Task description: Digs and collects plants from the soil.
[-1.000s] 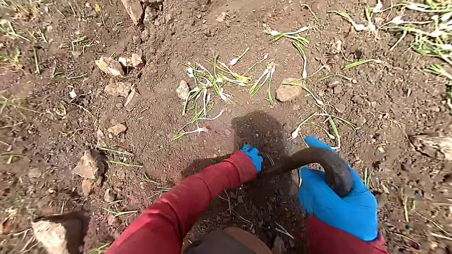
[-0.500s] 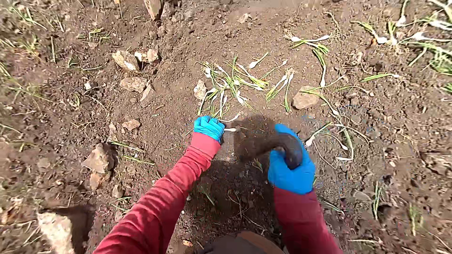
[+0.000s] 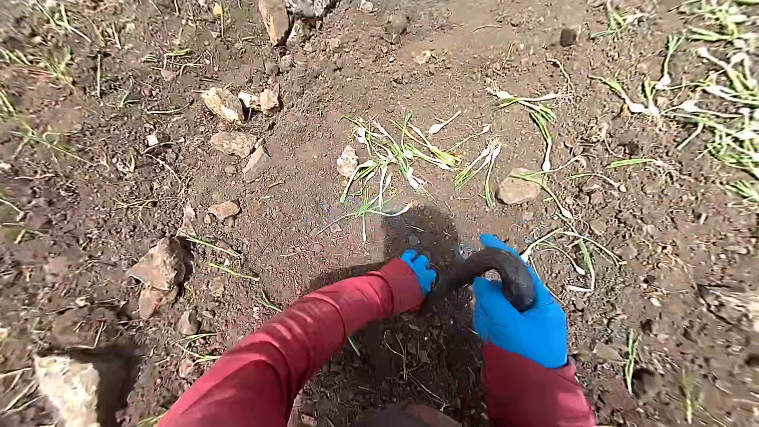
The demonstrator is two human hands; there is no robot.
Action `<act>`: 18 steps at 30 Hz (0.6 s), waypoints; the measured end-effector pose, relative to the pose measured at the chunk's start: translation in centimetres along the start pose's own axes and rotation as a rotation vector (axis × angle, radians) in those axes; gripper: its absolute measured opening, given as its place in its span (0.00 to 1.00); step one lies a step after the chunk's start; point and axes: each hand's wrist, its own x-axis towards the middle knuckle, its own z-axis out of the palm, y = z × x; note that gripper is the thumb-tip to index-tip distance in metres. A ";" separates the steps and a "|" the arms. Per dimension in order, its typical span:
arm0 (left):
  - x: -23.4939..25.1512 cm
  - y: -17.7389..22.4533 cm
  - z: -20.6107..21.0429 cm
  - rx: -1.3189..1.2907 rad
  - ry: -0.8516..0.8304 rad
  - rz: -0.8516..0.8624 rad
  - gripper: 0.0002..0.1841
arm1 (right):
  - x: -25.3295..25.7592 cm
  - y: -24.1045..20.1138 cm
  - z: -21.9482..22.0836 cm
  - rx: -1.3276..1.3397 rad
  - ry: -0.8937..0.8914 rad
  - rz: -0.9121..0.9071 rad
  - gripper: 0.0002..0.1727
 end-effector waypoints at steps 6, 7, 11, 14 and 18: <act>-6.4 -8.8 1.7 0.111 0.485 -0.411 0.32 | 2.2 2.8 -2.1 -0.155 -0.100 -0.386 0.32; -6.8 -10.3 0.5 0.123 0.338 -0.421 0.31 | 2.1 2.1 -1.8 -0.173 -0.106 -0.322 0.32; -9.5 -13.4 5.8 -0.059 0.632 -0.164 0.14 | 2.8 2.2 -1.7 0.264 -0.197 -0.209 0.22; -11.9 -10.6 3.2 -0.823 0.700 -0.558 0.15 | 2.3 3.4 3.5 0.240 -0.126 -0.197 0.27; -6.2 -6.7 -4.5 -0.299 0.043 -0.388 0.16 | 0.1 3.4 7.6 0.130 -0.113 -0.031 0.32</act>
